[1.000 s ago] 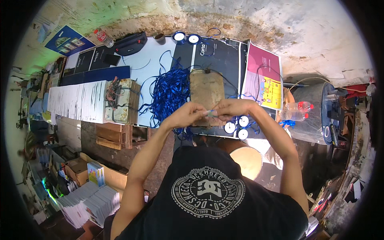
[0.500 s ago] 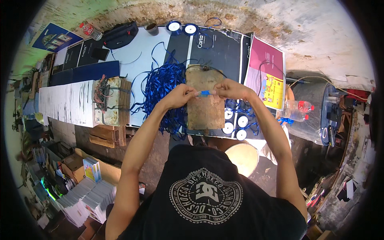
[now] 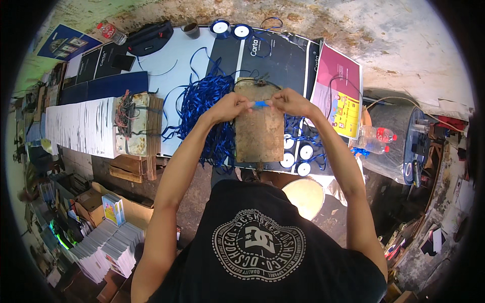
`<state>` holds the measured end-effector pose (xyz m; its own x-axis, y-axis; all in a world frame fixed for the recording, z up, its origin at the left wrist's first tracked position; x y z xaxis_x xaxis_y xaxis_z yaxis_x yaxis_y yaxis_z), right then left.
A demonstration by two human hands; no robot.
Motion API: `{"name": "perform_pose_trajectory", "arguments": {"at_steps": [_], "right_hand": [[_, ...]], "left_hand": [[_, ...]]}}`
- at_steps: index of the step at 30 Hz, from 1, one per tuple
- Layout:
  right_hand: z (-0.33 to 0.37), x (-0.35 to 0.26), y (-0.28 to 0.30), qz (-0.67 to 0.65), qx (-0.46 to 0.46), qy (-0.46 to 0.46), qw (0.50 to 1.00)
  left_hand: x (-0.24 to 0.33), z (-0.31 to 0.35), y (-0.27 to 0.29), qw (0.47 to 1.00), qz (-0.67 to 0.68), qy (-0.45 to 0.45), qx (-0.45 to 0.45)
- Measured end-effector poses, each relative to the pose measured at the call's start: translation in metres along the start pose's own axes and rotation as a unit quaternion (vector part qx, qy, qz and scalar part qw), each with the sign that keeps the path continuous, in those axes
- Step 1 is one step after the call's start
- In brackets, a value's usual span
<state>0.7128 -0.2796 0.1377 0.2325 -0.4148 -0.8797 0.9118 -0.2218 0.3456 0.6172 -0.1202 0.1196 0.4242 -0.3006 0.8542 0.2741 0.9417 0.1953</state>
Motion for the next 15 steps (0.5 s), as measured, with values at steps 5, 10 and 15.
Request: {"name": "perform_pose_trajectory", "arguments": {"at_steps": [5,10,15], "right_hand": [[-0.004,0.000,0.001,-0.014,0.011,-0.013,1.000],[-0.008,0.012,0.004,-0.012,0.024,0.022,0.999],[-0.010,0.016,0.004,-0.007,0.023,0.021,0.999]], "left_hand": [[-0.010,-0.007,0.003,1.000,0.016,0.020,0.002],[0.000,-0.008,0.004,0.999,0.009,0.035,-0.008],[-0.004,-0.011,0.005,0.999,0.015,0.032,-0.009]]}}
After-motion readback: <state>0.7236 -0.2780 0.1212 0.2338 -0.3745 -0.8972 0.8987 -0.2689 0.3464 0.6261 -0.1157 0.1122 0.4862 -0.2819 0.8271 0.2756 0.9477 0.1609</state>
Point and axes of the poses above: each hand's wrist, its own z-axis away from the middle knuckle, its own y-axis out of the back of the hand, x = y × z, the point moved 6 cm from there along -z, towards the middle knuckle, and after that the axes turned 8 degrees about y, right-handed, at the moved point
